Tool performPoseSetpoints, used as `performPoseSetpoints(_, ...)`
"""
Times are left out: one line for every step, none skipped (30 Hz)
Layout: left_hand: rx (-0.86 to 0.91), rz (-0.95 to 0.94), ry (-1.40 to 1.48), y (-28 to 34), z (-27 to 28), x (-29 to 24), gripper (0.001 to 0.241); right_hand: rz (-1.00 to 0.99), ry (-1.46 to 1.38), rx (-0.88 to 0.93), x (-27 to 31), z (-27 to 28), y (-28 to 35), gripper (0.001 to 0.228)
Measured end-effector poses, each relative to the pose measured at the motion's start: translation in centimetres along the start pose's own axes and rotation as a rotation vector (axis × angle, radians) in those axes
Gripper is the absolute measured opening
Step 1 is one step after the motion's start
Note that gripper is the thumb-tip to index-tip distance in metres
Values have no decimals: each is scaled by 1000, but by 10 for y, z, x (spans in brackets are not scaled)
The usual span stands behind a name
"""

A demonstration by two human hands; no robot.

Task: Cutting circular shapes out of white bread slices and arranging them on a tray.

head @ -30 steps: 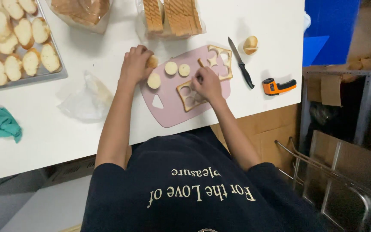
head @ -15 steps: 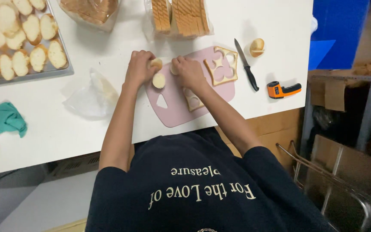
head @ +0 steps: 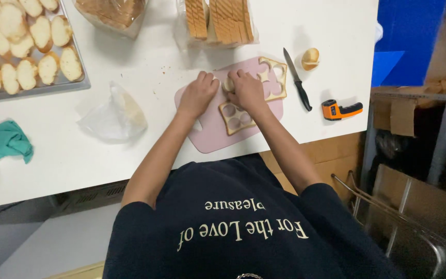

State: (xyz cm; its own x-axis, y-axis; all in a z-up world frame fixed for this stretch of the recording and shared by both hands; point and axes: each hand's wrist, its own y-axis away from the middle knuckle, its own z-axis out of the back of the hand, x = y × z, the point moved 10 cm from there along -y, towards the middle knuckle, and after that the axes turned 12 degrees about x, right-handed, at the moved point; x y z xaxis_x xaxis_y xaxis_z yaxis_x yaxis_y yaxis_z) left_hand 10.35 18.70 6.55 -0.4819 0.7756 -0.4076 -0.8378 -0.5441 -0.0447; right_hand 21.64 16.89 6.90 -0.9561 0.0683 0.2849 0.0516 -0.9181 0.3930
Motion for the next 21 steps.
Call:
performPoseSetpoints(0, 1, 1, 0, -14, -4, 10, 1, 1, 1, -2, -4, 1, 54)
performPoseSetpoints(25, 16, -35, -2, -29, -6, 10, -4, -17, -12, -6, -6, 1, 54)
performPoseSetpoints(49, 31, -71, -4, -45, -8, 10, -9, -35, -26, -10, -7, 1, 54)
performPoseSetpoints(48, 31, -71, -1, -41, -12, 10, -9, -33, -26, -12, -9, 0, 54)
performPoseSetpoints(58, 59, -44, 2, -39, -13, 10, -27, -82, -19, -18, -13, -1, 56)
performPoseSetpoints(71, 84, -16, 5, -37, -15, 11, -49, -131, -12, -24, -17, -1, 59)
performPoseSetpoints(71, 81, -16, 4, -37, -16, 11, -52, -132, -12, -24, -15, 0, 59)
performPoseSetpoints(95, 90, 15, 7, -39, -16, 12, -38, -103, -25, -20, -13, 1, 61)
performPoseSetpoints(118, 99, 45, 11, -41, -17, 13, -25, -74, -37, -16, -12, 3, 63)
performPoseSetpoints(115, 99, 41, 10, -33, -15, 13, -23, -73, -41, -11, -9, 2, 63)
performPoseSetpoints(94, 109, 160, 10, -25, -11, 15, -34, -36, -40, -8, -7, 1, 61)
performPoseSetpoints(75, 118, 282, 10, -17, -8, 16, -50, 0, -35, -5, -6, 2, 60)
performPoseSetpoints(75, 116, 283, 10, -20, -4, 16, -52, 0, -35, -9, -8, 2, 60)
performPoseSetpoints(52, 101, 236, 12, -20, 0, 32, -76, 5, -32, -14, -11, 0, 59)
performPoseSetpoints(28, 86, 189, 14, -20, 4, 48, -100, 10, -28, -19, -15, -2, 58)
performPoseSetpoints(28, 88, 189, 15, -18, 6, 48, -98, 10, -27, -19, -14, -2, 58)
performPoseSetpoints(32, 107, 154, 16, -17, 9, 45, -99, 6, -15, -19, -13, -3, 59)
performPoseSetpoints(36, 122, 119, 15, -16, 11, 42, -103, 3, -4, -21, -12, -4, 60)
performPoseSetpoints(37, 122, 120, 15, -22, 14, 42, -104, 3, -3, -15, -1, 2, 60)
performPoseSetpoints(116, 159, 150, 14, -36, 21, 34, -114, -68, -7, -11, 11, 6, 73)
performPoseSetpoints(196, 197, 180, 13, -50, 29, 25, -124, -139, -10, -8, 23, 10, 87)
